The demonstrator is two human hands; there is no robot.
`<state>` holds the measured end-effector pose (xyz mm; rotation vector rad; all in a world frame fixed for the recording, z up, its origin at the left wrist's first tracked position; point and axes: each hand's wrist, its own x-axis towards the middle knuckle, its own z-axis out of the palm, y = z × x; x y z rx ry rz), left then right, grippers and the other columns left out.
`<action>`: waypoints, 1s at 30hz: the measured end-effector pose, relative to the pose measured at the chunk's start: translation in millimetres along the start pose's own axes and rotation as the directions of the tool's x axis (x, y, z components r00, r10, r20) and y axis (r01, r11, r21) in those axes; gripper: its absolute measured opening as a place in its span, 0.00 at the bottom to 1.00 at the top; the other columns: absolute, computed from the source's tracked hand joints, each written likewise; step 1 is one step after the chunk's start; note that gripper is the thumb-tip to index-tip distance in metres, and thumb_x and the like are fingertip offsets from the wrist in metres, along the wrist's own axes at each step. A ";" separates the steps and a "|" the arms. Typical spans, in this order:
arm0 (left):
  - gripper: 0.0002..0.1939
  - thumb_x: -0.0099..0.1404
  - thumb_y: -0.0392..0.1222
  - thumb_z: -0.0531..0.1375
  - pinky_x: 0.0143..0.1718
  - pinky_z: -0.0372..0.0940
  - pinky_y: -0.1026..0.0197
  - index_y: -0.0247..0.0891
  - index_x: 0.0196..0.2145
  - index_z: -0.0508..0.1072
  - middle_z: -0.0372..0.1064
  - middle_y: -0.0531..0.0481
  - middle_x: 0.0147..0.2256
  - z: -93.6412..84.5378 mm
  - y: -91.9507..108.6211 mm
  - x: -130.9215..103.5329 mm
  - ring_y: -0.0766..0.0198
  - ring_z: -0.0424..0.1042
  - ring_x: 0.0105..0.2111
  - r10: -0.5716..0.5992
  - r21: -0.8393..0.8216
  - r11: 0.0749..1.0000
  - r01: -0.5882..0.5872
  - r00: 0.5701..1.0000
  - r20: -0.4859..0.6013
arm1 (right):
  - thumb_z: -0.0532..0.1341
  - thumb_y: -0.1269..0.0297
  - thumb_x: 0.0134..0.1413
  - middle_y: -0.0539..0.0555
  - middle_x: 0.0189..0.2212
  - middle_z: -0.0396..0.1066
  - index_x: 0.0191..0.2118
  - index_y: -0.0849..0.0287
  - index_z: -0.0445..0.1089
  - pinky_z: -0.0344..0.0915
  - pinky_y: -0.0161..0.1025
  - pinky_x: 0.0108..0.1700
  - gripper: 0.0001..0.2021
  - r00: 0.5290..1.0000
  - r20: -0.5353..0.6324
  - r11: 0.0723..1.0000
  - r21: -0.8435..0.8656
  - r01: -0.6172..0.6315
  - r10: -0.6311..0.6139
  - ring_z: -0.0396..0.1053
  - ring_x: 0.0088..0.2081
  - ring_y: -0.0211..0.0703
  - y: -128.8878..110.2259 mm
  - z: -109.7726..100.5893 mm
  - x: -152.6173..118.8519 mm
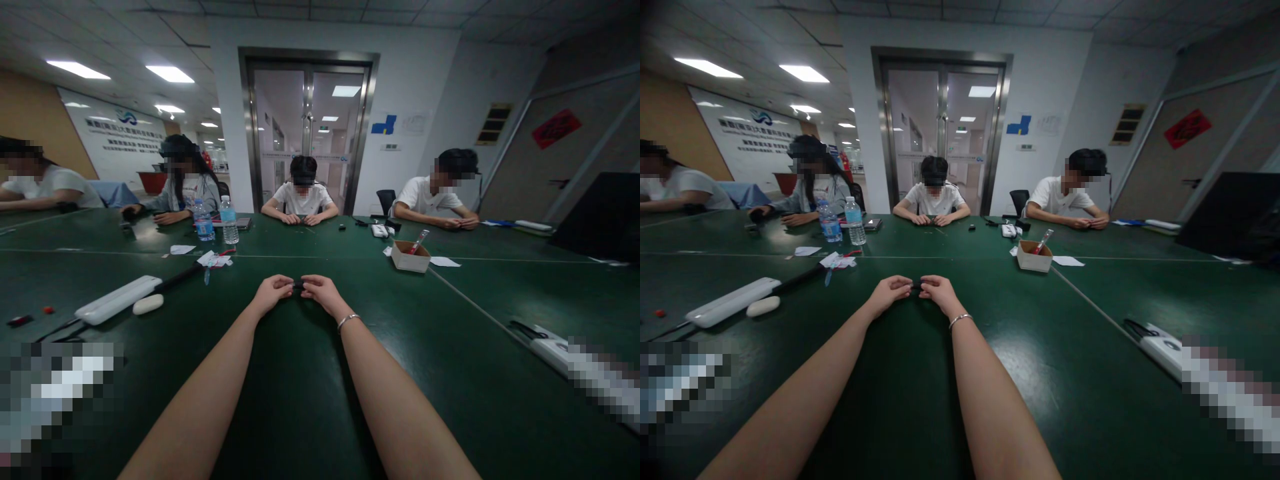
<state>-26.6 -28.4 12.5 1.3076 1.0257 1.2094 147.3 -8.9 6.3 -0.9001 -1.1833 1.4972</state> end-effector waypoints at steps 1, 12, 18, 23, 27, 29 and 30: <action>0.17 0.47 0.40 0.68 0.39 0.69 0.59 0.32 0.35 0.72 0.72 0.46 0.33 0.2 -0.9 0.9 0.65 0.72 0.32 0.001 0.001 1.000 -0.001 1.000 -0.004 | 0.61 0.81 0.48 0.54 0.31 0.70 0.39 0.66 0.71 0.73 0.31 0.32 0.11 1.000 0.002 1.000 0.004 0.003 -0.003 0.71 0.26 0.34 0.3 -0.3 0.2; 0.13 0.52 0.42 0.66 0.37 0.70 0.60 0.32 0.34 0.73 0.73 0.46 0.30 0.9 -5.1 4.5 0.64 0.73 0.31 -0.015 0.043 0.999 0.016 1.000 -0.020 | 0.62 0.81 0.48 0.53 0.31 0.70 0.38 0.65 0.71 0.74 0.31 0.31 0.10 1.000 -0.002 1.000 -0.004 0.004 -0.004 0.71 0.25 0.34 0.5 -0.4 1.0; 0.11 0.55 0.40 0.64 0.31 0.69 0.65 0.30 0.34 0.72 0.73 0.45 0.28 2.3 -2.2 5.2 0.66 0.73 0.28 -0.057 0.060 0.996 0.059 0.998 -0.032 | 0.62 0.81 0.48 0.54 0.32 0.70 0.39 0.65 0.71 0.73 0.31 0.31 0.10 1.000 0.018 1.000 0.018 0.012 -0.012 0.71 0.25 0.34 0.1 -2.0 0.0; 0.09 0.56 0.39 0.64 0.31 0.69 0.65 0.30 0.32 0.72 0.73 0.45 0.26 2.2 0.6 2.9 0.66 0.73 0.27 -0.069 0.074 0.995 0.071 0.997 -0.028 | 0.60 0.81 0.50 0.53 0.29 0.70 0.40 0.65 0.71 0.73 0.31 0.32 0.11 0.998 0.047 0.999 0.007 0.035 -0.036 0.71 0.27 0.34 1.0 -2.7 -0.7; 0.09 0.57 0.40 0.62 0.29 0.68 0.66 0.30 0.32 0.72 0.72 0.46 0.25 0.9 -2.6 6.4 0.66 0.73 0.26 -0.086 0.097 0.991 0.089 0.996 -0.034 | 0.61 0.80 0.49 0.54 0.32 0.70 0.39 0.64 0.71 0.73 0.31 0.33 0.11 0.998 0.061 0.999 0.008 0.032 -0.033 0.71 0.29 0.35 1.6 -3.7 0.0; 0.10 0.58 0.42 0.61 0.28 0.67 0.66 0.30 0.32 0.71 0.72 0.46 0.23 0.4 -4.5 8.5 0.66 0.72 0.25 -0.101 0.114 0.988 0.105 0.994 -0.034 | 0.62 0.80 0.48 0.54 0.34 0.69 0.39 0.64 0.72 0.72 0.31 0.33 0.11 0.997 0.066 0.999 0.015 0.031 -0.032 0.71 0.29 0.35 2.0 -4.1 0.4; 0.11 0.58 0.44 0.61 0.28 0.67 0.66 0.30 0.32 0.71 0.72 0.47 0.23 0.3 -5.0 9.2 0.66 0.72 0.24 -0.105 0.120 0.987 0.109 0.994 -0.033 | 0.62 0.80 0.47 0.54 0.34 0.69 0.39 0.64 0.72 0.72 0.32 0.33 0.11 0.997 0.068 0.999 0.019 0.035 -0.036 0.71 0.30 0.35 2.4 -4.3 0.5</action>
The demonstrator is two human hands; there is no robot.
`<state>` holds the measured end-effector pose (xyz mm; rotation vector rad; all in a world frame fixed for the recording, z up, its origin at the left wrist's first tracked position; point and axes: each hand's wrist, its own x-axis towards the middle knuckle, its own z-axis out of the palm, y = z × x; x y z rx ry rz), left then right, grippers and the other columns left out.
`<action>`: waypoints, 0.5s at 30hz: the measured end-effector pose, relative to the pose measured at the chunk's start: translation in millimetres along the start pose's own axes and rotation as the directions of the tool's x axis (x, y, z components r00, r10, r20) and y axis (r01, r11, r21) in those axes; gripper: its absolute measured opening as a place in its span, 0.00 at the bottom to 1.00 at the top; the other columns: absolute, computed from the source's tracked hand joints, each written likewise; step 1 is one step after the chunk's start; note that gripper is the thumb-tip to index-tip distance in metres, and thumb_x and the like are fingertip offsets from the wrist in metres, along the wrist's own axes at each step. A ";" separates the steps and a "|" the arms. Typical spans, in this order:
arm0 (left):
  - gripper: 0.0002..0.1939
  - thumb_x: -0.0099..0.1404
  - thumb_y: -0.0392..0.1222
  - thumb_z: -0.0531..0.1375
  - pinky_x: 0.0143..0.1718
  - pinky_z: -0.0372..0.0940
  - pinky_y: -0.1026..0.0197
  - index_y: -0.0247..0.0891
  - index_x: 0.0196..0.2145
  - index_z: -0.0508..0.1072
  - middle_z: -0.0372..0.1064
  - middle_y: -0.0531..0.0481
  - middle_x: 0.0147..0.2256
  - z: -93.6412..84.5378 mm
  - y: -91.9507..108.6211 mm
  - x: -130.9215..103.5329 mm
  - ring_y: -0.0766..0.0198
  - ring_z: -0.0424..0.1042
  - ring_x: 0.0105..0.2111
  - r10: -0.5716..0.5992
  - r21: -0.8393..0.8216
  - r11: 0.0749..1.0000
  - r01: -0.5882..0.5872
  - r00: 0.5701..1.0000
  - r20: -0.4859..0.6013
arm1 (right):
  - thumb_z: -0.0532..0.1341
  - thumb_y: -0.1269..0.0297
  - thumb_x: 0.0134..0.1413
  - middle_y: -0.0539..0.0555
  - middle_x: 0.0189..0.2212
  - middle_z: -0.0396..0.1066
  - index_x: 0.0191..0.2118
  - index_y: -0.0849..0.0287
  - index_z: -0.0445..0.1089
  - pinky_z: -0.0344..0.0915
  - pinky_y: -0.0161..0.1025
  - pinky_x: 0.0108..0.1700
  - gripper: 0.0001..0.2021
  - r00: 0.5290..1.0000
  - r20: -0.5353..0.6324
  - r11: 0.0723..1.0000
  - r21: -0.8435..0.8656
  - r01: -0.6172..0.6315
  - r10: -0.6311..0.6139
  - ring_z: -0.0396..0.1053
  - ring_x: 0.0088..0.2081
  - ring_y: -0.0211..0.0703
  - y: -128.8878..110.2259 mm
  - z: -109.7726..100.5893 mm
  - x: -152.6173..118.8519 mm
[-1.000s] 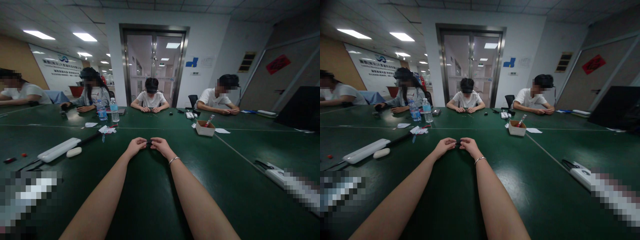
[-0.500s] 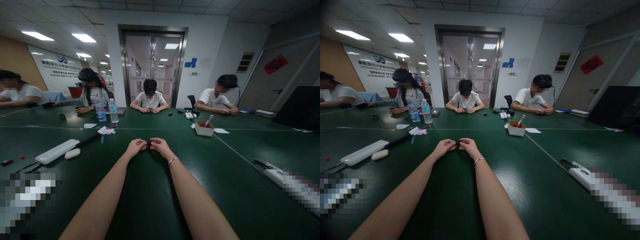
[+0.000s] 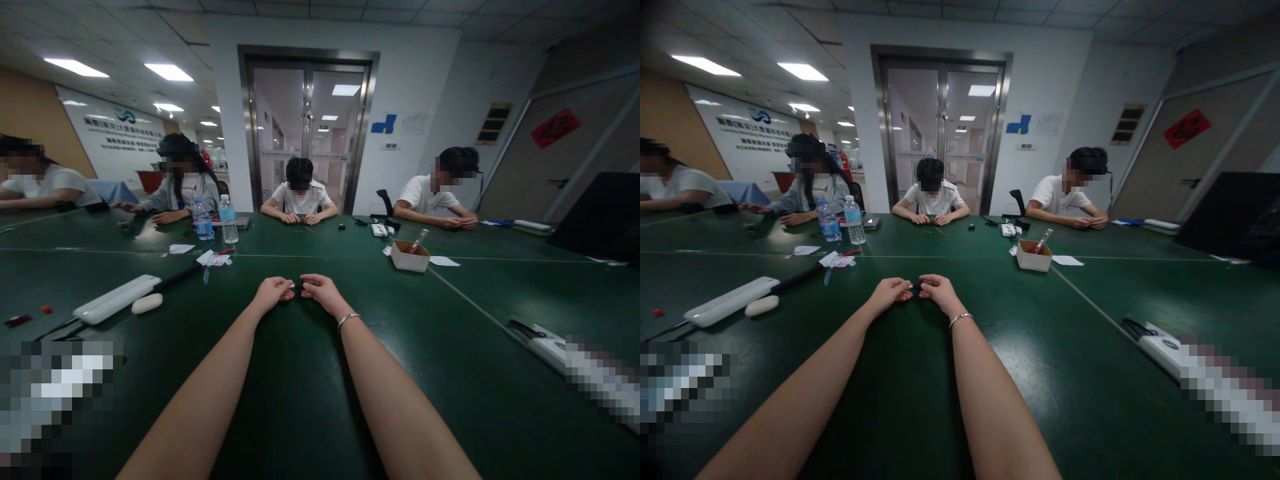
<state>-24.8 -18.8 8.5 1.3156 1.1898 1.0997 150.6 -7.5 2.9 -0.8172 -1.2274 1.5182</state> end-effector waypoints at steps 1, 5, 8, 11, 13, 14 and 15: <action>0.12 0.58 0.45 0.61 0.27 0.66 0.66 0.30 0.31 0.71 0.72 0.47 0.22 0.0 -0.1 0.3 0.66 0.72 0.24 -0.002 0.005 1.000 0.002 1.000 0.001 | 0.63 0.80 0.46 0.54 0.34 0.69 0.39 0.64 0.72 0.72 0.32 0.33 0.12 1.000 0.002 1.000 0.004 0.007 -0.007 0.70 0.30 0.35 0.4 -0.3 0.1; 0.16 0.55 0.49 0.63 0.27 0.66 0.66 0.31 0.29 0.70 0.71 0.47 0.22 0.3 2.9 -2.1 0.66 0.71 0.23 -0.004 0.020 1.000 0.004 1.000 0.010 | 0.65 0.79 0.45 0.53 0.32 0.68 0.39 0.64 0.73 0.72 0.34 0.35 0.12 1.000 0.016 1.000 0.010 0.025 -0.025 0.70 0.31 0.36 2.7 -2.0 1.0; 0.16 0.55 0.50 0.63 0.26 0.65 0.66 0.31 0.29 0.70 0.71 0.47 0.22 0.6 6.5 -4.8 0.67 0.70 0.22 -0.012 0.027 1.000 0.012 1.000 0.013 | 0.65 0.78 0.45 0.54 0.34 0.69 0.39 0.63 0.73 0.72 0.35 0.36 0.12 1.000 0.018 1.000 0.000 0.017 -0.017 0.70 0.31 0.37 4.4 -3.6 2.5; 0.16 0.56 0.49 0.62 0.25 0.64 0.66 0.30 0.29 0.70 0.71 0.48 0.21 0.6 8.1 -5.9 0.68 0.70 0.22 -0.021 0.026 0.999 0.021 1.000 0.018 | 0.64 0.78 0.45 0.55 0.36 0.69 0.40 0.63 0.73 0.72 0.35 0.36 0.13 0.999 0.028 1.000 -0.007 0.016 -0.016 0.70 0.32 0.37 5.1 -4.6 3.2; 0.16 0.57 0.49 0.61 0.25 0.63 0.67 0.30 0.29 0.69 0.71 0.48 0.21 0.3 8.2 -6.1 0.68 0.69 0.21 -0.020 0.031 0.999 0.019 0.999 0.025 | 0.64 0.78 0.46 0.55 0.36 0.69 0.40 0.63 0.73 0.72 0.35 0.37 0.13 0.999 0.037 1.000 -0.007 0.018 -0.017 0.70 0.33 0.37 4.7 -4.8 2.4; 0.16 0.57 0.49 0.61 0.25 0.63 0.67 0.30 0.28 0.69 0.71 0.48 0.21 0.1 8.1 -6.2 0.68 0.69 0.21 -0.017 0.038 0.999 0.016 0.999 0.028 | 0.64 0.78 0.46 0.55 0.37 0.69 0.40 0.63 0.73 0.72 0.35 0.37 0.13 0.999 0.042 1.000 -0.008 0.018 -0.017 0.70 0.33 0.37 4.3 -4.7 1.8; 0.16 0.57 0.50 0.61 0.24 0.62 0.67 0.30 0.28 0.69 0.71 0.48 0.21 -0.1 8.1 -6.4 0.69 0.69 0.21 -0.014 0.047 0.999 0.013 0.999 0.029 | 0.64 0.79 0.46 0.55 0.37 0.69 0.40 0.63 0.73 0.72 0.35 0.37 0.13 0.999 0.048 1.000 -0.010 0.018 -0.017 0.70 0.33 0.37 3.7 -4.6 1.0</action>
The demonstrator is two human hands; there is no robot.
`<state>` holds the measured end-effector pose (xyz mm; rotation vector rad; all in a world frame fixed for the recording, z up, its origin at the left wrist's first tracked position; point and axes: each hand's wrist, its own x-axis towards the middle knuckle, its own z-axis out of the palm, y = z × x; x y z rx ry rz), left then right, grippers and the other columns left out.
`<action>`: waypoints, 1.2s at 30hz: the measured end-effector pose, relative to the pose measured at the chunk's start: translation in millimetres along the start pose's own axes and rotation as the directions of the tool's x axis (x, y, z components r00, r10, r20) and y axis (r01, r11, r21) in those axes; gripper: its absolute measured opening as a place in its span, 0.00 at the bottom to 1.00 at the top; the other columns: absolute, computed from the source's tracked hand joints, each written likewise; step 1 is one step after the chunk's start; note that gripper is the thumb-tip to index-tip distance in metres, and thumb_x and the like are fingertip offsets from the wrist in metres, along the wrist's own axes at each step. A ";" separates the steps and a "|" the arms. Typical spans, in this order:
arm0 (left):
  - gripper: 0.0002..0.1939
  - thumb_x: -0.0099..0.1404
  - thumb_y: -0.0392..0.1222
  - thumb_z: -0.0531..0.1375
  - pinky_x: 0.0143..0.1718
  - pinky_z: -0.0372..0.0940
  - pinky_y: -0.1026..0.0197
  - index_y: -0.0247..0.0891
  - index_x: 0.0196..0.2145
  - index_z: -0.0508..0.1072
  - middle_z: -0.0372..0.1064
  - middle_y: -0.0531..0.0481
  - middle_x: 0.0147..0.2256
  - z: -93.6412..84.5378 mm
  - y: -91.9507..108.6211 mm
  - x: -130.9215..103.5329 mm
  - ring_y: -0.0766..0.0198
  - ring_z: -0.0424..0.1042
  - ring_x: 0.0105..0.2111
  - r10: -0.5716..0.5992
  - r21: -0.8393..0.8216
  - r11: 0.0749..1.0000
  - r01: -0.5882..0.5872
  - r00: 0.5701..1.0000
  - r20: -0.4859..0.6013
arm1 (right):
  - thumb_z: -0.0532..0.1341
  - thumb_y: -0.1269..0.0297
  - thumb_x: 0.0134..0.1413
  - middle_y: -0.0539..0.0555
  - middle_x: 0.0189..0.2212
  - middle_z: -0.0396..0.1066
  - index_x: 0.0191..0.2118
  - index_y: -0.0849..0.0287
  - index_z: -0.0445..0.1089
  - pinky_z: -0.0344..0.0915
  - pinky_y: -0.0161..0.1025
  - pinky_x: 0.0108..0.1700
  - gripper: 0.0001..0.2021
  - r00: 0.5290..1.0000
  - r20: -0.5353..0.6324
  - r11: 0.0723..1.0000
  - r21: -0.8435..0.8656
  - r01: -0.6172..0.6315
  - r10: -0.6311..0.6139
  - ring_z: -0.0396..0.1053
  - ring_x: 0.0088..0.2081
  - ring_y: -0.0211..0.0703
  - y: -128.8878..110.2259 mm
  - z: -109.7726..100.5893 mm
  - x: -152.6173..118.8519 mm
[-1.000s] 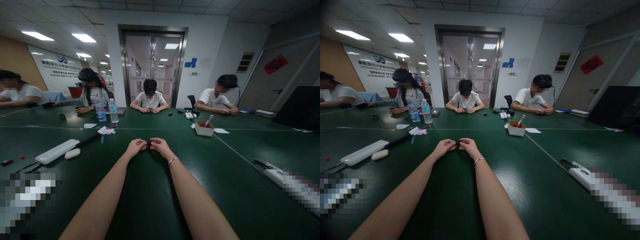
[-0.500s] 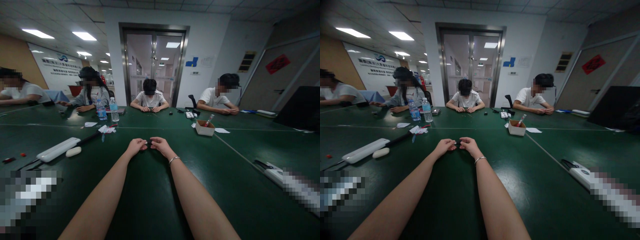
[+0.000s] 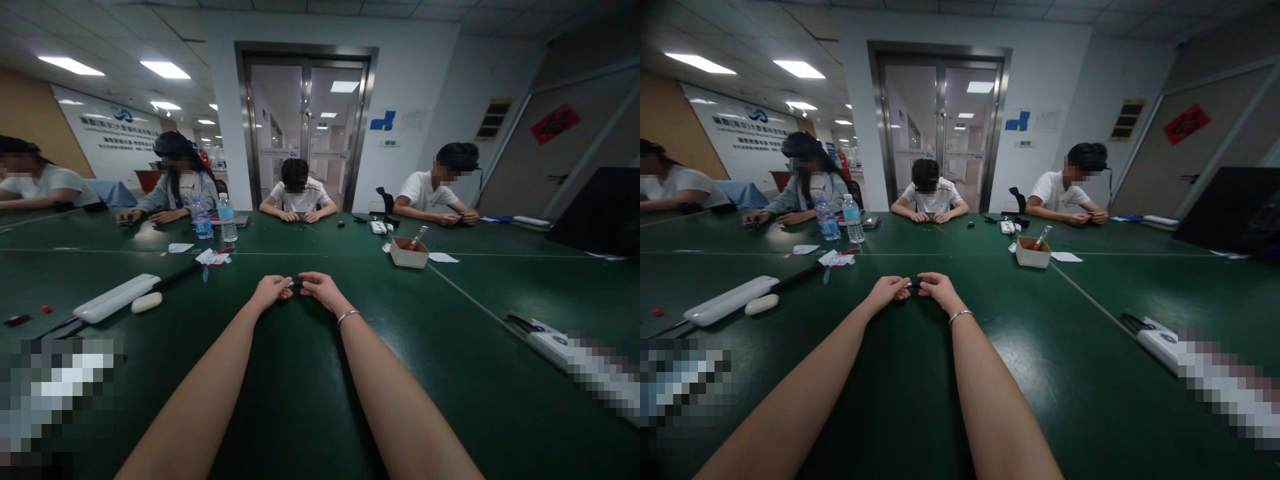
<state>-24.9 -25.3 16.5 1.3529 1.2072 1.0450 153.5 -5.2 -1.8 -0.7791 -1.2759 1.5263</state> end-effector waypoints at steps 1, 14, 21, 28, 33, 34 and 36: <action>0.17 0.57 0.50 0.61 0.24 0.62 0.67 0.30 0.28 0.69 0.71 0.47 0.21 -0.2 0.0 -0.2 0.69 0.68 0.20 0.001 0.011 1.000 -0.001 1.000 0.004 | 0.64 0.79 0.46 0.55 0.37 0.69 0.40 0.63 0.73 0.72 0.35 0.37 0.13 1.000 0.007 1.000 -0.003 0.000 0.000 0.70 0.33 0.36 -0.7 0.2 -0.8; 0.17 0.54 0.51 0.62 0.27 0.62 0.65 0.31 0.29 0.70 0.70 0.48 0.23 -0.7 -0.7 -5.6 0.68 0.68 0.23 0.066 0.014 0.998 -0.067 0.998 0.016 | 0.61 0.80 0.49 0.55 0.34 0.71 0.39 0.65 0.72 0.71 0.32 0.32 0.11 1.000 0.000 0.999 -0.029 -0.014 0.014 0.71 0.27 0.34 -3.7 4.3 -3.5; 0.18 0.50 0.50 0.65 0.30 0.63 0.64 0.32 0.31 0.70 0.71 0.49 0.25 -0.5 -3.0 -5.1 0.68 0.68 0.25 0.150 -0.011 0.989 -0.149 0.988 0.029 | 0.62 0.76 0.51 0.55 0.28 0.71 0.37 0.67 0.71 0.70 0.30 0.28 0.06 1.000 -0.017 1.000 -0.010 -0.024 0.023 0.69 0.23 0.33 -7.0 6.3 -4.8; 0.20 0.51 0.47 0.66 0.32 0.66 0.61 0.34 0.37 0.67 0.72 0.46 0.29 -0.8 -3.2 -5.0 0.65 0.71 0.28 0.143 -0.103 0.984 -0.142 0.990 -0.004 | 0.61 0.72 0.55 0.55 0.23 0.70 0.34 0.68 0.69 0.70 0.30 0.27 0.03 0.997 -0.062 0.999 0.017 -0.042 0.043 0.68 0.21 0.34 -7.8 7.6 -2.0; 0.17 0.52 0.46 0.66 0.31 0.66 0.61 0.33 0.33 0.67 0.71 0.47 0.26 1.2 -2.7 -5.2 0.66 0.71 0.27 0.145 -0.045 0.988 -0.145 0.989 -0.003 | 0.60 0.72 0.55 0.55 0.24 0.70 0.34 0.68 0.70 0.70 0.29 0.27 0.03 0.996 -0.069 0.999 0.026 -0.048 0.050 0.68 0.22 0.34 -6.9 6.0 -1.5; 0.16 0.53 0.47 0.65 0.30 0.66 0.62 0.33 0.33 0.66 0.71 0.48 0.26 1.6 -2.5 -5.3 0.66 0.70 0.26 0.146 -0.025 0.989 -0.146 0.989 -0.003 | 0.61 0.72 0.55 0.55 0.24 0.70 0.34 0.68 0.70 0.70 0.29 0.28 0.03 0.997 -0.066 0.999 0.022 -0.045 0.046 0.69 0.22 0.34 -6.6 5.6 -1.6; 0.15 0.54 0.47 0.64 0.29 0.66 0.62 0.33 0.31 0.66 0.70 0.49 0.24 2.4 -2.0 -5.3 0.66 0.70 0.25 0.145 0.015 0.989 -0.145 0.989 -0.009 | 0.62 0.72 0.53 0.56 0.26 0.71 0.34 0.68 0.71 0.70 0.30 0.28 0.04 0.997 -0.061 0.999 0.020 -0.039 0.040 0.69 0.23 0.34 -6.0 5.1 -1.4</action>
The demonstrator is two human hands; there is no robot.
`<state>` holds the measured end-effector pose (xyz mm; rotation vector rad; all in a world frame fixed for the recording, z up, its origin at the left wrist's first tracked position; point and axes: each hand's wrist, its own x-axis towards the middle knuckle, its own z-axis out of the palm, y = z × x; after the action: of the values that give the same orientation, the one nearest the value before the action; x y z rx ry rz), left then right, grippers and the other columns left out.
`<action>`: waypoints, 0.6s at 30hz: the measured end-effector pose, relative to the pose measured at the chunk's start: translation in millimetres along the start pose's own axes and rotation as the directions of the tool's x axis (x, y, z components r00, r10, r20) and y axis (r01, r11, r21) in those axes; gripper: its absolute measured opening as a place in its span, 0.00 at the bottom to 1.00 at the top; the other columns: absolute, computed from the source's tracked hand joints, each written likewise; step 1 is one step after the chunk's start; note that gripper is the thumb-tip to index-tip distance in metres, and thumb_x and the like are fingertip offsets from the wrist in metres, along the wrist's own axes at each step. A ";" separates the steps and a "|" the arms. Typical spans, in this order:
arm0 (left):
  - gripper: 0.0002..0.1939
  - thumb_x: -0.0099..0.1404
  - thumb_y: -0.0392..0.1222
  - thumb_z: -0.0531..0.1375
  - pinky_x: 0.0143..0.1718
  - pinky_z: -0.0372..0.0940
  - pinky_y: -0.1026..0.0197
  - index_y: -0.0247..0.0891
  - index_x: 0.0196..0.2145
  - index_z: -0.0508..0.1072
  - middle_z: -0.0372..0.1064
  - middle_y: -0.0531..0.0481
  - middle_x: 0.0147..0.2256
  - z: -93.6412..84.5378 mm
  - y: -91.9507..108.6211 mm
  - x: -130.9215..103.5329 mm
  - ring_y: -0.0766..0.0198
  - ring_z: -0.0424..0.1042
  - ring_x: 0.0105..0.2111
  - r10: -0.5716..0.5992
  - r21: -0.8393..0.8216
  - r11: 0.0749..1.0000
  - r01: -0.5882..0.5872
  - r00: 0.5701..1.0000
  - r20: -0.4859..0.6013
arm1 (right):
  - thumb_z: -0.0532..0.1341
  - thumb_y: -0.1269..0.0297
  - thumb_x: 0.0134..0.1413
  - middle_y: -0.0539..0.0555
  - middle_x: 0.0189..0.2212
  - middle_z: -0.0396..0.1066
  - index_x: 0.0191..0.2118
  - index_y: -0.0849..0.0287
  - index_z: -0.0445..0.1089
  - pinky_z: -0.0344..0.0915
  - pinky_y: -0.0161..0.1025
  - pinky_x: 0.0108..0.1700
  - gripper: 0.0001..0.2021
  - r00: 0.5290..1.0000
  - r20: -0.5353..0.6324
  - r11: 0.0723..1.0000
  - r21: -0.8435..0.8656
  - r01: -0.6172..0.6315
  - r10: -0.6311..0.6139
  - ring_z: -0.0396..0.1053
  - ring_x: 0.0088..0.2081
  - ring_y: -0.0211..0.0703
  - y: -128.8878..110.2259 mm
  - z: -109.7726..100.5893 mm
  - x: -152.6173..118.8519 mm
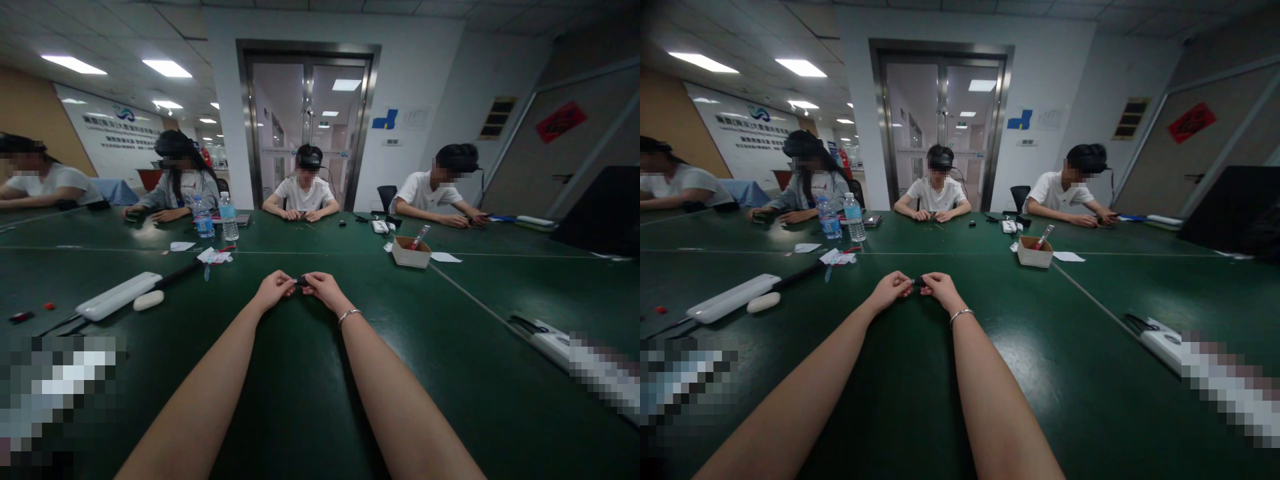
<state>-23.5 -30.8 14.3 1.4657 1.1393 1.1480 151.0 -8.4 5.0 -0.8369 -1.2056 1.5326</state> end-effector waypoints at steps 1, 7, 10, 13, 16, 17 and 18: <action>0.15 0.55 0.48 0.63 0.29 0.65 0.63 0.33 0.31 0.66 0.70 0.49 0.24 0.3 0.2 0.2 0.67 0.70 0.25 -0.002 0.019 1.000 0.002 1.000 -0.003 | 0.63 0.71 0.52 0.55 0.26 0.71 0.34 0.68 0.71 0.70 0.30 0.29 0.04 1.000 0.000 1.000 0.003 0.001 -0.001 0.69 0.23 0.34 0.4 -0.2 0.2; 0.18 0.55 0.55 0.60 0.25 0.64 0.64 0.35 0.28 0.64 0.70 0.50 0.22 0.9 -3.6 5.4 0.67 0.68 0.22 -0.013 0.111 0.994 0.013 1.000 -0.004 | 0.65 0.70 0.50 0.55 0.29 0.71 0.35 0.67 0.72 0.71 0.30 0.29 0.06 1.000 -0.001 1.000 0.017 0.005 -0.005 0.69 0.25 0.34 2.0 -1.4 2.4; 0.20 0.56 0.58 0.58 0.23 0.62 0.64 0.36 0.26 0.63 0.69 0.50 0.21 0.1 -9.0 9.4 0.67 0.67 0.20 0.003 0.157 0.988 -0.004 1.000 0.003 | 0.65 0.71 0.49 0.55 0.29 0.71 0.34 0.67 0.72 0.71 0.31 0.29 0.06 1.000 0.005 0.999 0.034 0.011 -0.012 0.69 0.24 0.34 2.2 -1.7 2.1; 0.21 0.56 0.59 0.56 0.22 0.61 0.65 0.36 0.26 0.63 0.68 0.51 0.20 -1.0 -12.0 11.2 0.68 0.66 0.19 0.024 0.196 0.980 -0.026 1.000 0.013 | 0.65 0.71 0.49 0.55 0.29 0.71 0.34 0.67 0.72 0.71 0.30 0.28 0.06 1.000 0.014 0.999 0.046 0.018 -0.018 0.68 0.24 0.33 2.0 -1.4 1.0; 0.21 0.57 0.59 0.55 0.20 0.59 0.66 0.36 0.25 0.63 0.67 0.52 0.19 -1.0 -8.8 9.5 0.68 0.64 0.18 0.018 0.214 0.977 -0.021 1.000 0.017 | 0.65 0.72 0.50 0.55 0.29 0.71 0.35 0.67 0.72 0.71 0.29 0.28 0.06 0.999 0.029 0.999 0.041 0.021 -0.022 0.69 0.24 0.34 1.4 -1.1 0.1; 0.21 0.57 0.59 0.54 0.20 0.58 0.66 0.36 0.25 0.63 0.66 0.52 0.18 -0.8 -6.5 8.3 0.68 0.64 0.18 0.012 0.220 0.975 -0.015 1.000 0.015 | 0.64 0.73 0.50 0.55 0.29 0.71 0.36 0.67 0.72 0.71 0.29 0.28 0.06 0.999 0.037 0.999 0.038 0.021 -0.023 0.69 0.25 0.34 1.1 -1.1 -0.1; 0.21 0.57 0.59 0.54 0.19 0.57 0.66 0.36 0.24 0.63 0.65 0.53 0.18 -0.4 -3.9 7.0 0.69 0.63 0.17 0.007 0.228 0.974 -0.009 1.000 0.012 | 0.64 0.73 0.50 0.55 0.30 0.71 0.36 0.67 0.72 0.71 0.29 0.29 0.06 0.999 0.043 0.999 0.034 0.022 -0.023 0.70 0.25 0.34 0.9 -1.0 -0.3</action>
<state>-23.4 -23.4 11.4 1.6495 1.2927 1.0391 151.8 -8.4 3.9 -0.7688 -1.2137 1.5558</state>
